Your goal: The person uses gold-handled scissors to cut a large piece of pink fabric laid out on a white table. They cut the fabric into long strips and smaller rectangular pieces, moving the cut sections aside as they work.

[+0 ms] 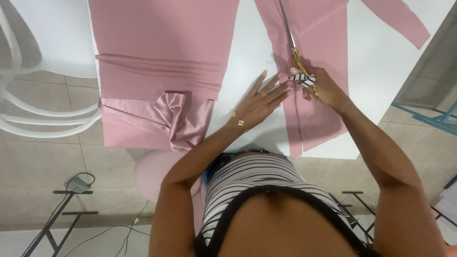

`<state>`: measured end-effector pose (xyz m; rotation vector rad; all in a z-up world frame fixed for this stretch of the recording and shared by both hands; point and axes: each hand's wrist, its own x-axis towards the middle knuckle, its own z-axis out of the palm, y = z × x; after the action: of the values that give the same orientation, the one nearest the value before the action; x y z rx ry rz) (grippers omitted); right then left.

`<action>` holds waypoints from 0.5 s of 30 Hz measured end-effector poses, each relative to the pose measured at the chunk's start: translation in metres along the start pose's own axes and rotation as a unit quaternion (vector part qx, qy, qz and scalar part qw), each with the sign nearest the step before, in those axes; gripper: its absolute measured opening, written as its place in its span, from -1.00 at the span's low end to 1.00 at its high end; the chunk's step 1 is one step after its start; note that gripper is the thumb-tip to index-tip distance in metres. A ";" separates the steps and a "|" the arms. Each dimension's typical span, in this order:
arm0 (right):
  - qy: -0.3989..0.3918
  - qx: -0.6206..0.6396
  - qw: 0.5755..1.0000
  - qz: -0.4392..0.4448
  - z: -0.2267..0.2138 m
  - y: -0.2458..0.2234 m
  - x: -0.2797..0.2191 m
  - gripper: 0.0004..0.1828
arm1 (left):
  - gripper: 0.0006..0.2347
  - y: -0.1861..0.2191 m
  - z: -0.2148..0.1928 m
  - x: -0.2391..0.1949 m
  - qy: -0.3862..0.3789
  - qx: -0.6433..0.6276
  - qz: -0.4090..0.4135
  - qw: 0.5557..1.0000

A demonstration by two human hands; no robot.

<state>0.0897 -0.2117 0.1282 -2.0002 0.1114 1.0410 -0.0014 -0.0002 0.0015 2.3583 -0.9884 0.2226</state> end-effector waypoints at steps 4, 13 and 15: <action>0.015 0.005 1.000 0.008 0.001 -0.030 -0.007 -0.80 | -0.65 0.000 -0.014 0.003 -0.008 -0.012 -0.003 1.000; 0.006 0.013 1.000 -0.006 -0.008 -0.024 0.009 -0.77 | -0.67 0.001 -0.016 0.003 -0.033 -0.015 -0.011 0.999; 0.009 -0.005 1.000 -0.019 -0.007 -0.039 0.008 -0.75 | -0.68 0.000 -0.013 0.002 -0.034 -0.026 -0.012 0.999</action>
<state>0.1167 -0.1898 0.1500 -2.0134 0.0774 1.0007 0.0008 0.0056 0.0135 2.3433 -0.9846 0.1066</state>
